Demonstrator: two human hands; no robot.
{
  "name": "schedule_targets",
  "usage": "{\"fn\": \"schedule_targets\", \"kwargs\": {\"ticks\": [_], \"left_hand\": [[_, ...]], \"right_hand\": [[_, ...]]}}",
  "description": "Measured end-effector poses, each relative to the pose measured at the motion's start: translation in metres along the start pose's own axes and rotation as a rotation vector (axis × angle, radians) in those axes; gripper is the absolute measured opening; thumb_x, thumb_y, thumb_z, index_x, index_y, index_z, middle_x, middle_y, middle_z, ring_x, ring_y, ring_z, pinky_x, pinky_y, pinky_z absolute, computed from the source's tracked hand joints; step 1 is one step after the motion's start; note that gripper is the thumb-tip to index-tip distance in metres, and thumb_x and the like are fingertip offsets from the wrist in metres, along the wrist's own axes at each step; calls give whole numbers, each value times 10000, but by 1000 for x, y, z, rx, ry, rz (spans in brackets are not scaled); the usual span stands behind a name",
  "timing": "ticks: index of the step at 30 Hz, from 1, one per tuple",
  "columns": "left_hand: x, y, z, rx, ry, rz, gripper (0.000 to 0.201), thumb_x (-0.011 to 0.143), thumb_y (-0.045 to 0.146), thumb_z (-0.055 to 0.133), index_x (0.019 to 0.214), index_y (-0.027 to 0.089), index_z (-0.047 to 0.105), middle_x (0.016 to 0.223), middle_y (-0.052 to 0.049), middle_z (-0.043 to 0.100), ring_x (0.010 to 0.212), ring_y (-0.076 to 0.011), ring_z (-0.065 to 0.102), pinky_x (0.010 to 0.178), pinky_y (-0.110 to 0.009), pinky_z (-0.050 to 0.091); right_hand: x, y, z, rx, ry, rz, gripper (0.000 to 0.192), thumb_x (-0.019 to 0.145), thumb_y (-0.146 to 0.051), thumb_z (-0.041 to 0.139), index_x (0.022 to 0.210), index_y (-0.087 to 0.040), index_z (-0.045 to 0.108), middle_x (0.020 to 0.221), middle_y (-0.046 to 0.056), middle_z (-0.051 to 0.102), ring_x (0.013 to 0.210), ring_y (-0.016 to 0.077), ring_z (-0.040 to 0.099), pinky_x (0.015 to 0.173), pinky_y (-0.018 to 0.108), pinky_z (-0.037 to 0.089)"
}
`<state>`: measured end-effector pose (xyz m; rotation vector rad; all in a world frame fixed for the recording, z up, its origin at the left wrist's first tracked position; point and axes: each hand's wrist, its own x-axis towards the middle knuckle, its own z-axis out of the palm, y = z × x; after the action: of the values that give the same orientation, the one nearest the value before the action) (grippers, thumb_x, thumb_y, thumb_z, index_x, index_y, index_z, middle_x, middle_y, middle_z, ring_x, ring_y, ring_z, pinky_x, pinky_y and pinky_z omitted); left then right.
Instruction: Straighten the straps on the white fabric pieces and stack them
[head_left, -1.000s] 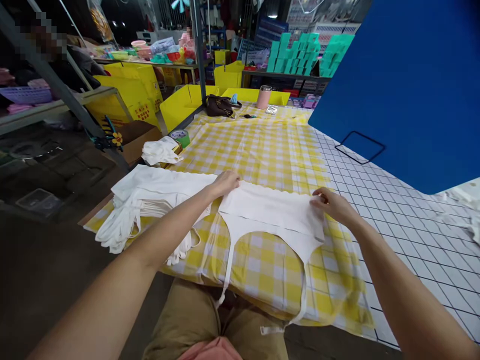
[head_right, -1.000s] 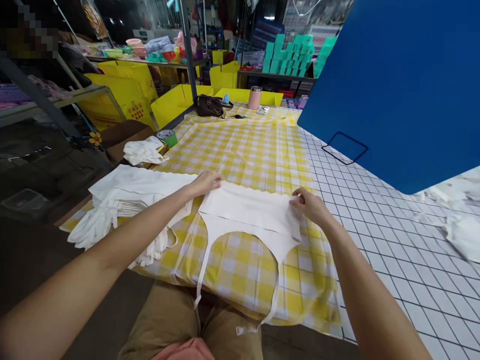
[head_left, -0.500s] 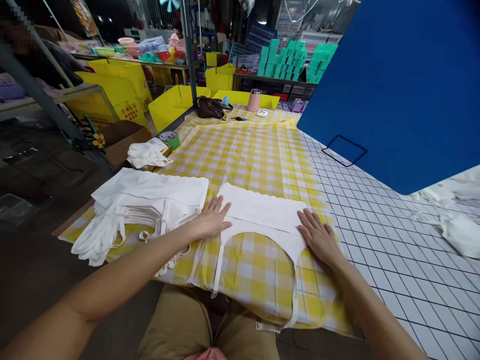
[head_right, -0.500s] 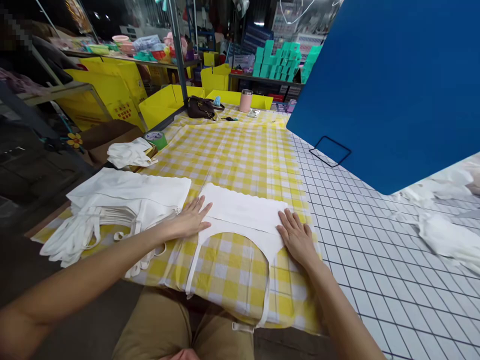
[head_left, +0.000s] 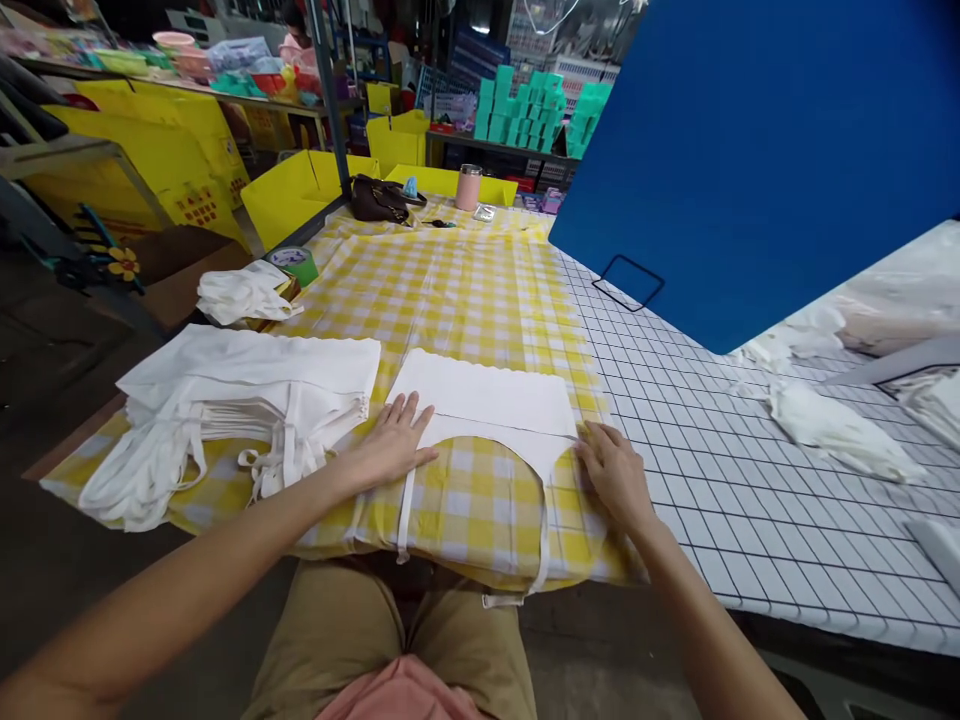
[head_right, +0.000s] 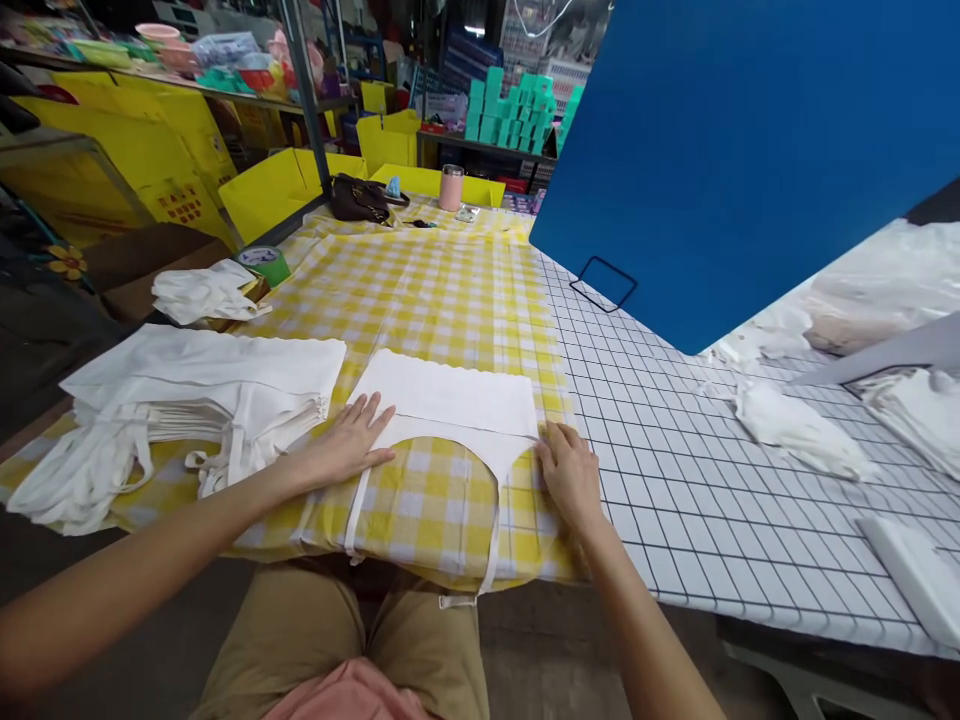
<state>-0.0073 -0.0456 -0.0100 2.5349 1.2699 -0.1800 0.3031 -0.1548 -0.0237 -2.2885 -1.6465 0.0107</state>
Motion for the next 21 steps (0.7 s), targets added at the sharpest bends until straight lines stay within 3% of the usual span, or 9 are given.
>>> {"fn": "schedule_targets", "kwargs": {"ticks": [2, 4, 6, 11, 16, 21], "left_hand": [[-8, 8, -1, 27, 89, -16, 504, 861, 382, 451, 1289, 123, 393, 1409, -196, 316, 1313, -329, 277, 1035, -447, 281], [-17, 16, 1, 70, 172, -34, 353, 858, 319, 455, 1136, 105, 494, 1240, -184, 474, 1168, -303, 442, 956, -417, 366], [-25, 23, 3, 107, 189, -74, 270, 855, 284, 453, 1022, 87, 532, 1081, -170, 535, 1039, -293, 506, 874, -400, 414], [-33, 27, 4, 62, 74, -142, 219, 884, 199, 381, 969, 79, 543, 997, -156, 557, 933, -246, 557, 784, -332, 438], [-35, 25, -1, 10, -38, -164, 246, 896, 184, 342, 926, 86, 565, 963, -139, 596, 870, -232, 599, 724, -311, 438], [-49, 31, 5, 64, 24, -179, 327, 891, 337, 399, 1017, 71, 541, 981, -157, 578, 818, -281, 615, 639, -344, 456]], "right_hand": [[-18, -13, -5, 86, 40, 35, 337, 866, -392, 349, 915, -187, 613, 925, 102, 620, 853, 235, 564, 738, 368, 437], [-39, -30, -6, 115, -18, 41, 328, 855, -433, 387, 714, -200, 569, 749, 67, 583, 705, 202, 536, 643, 327, 415], [-57, -45, -4, 80, -105, 6, 319, 831, -447, 431, 628, -210, 499, 685, 51, 552, 653, 195, 508, 599, 318, 382], [-75, -62, 2, 71, -95, -34, 190, 813, -291, 380, 654, -218, 455, 706, 57, 558, 641, 194, 510, 576, 305, 351], [-79, -56, -7, 383, -108, 227, 206, 801, -400, 394, 708, -224, 446, 552, 0, 535, 502, 163, 505, 491, 271, 348], [-90, -48, -18, 764, -218, 392, 283, 734, -499, 496, 777, -228, 428, 508, -56, 459, 449, 152, 503, 439, 265, 384]]}}
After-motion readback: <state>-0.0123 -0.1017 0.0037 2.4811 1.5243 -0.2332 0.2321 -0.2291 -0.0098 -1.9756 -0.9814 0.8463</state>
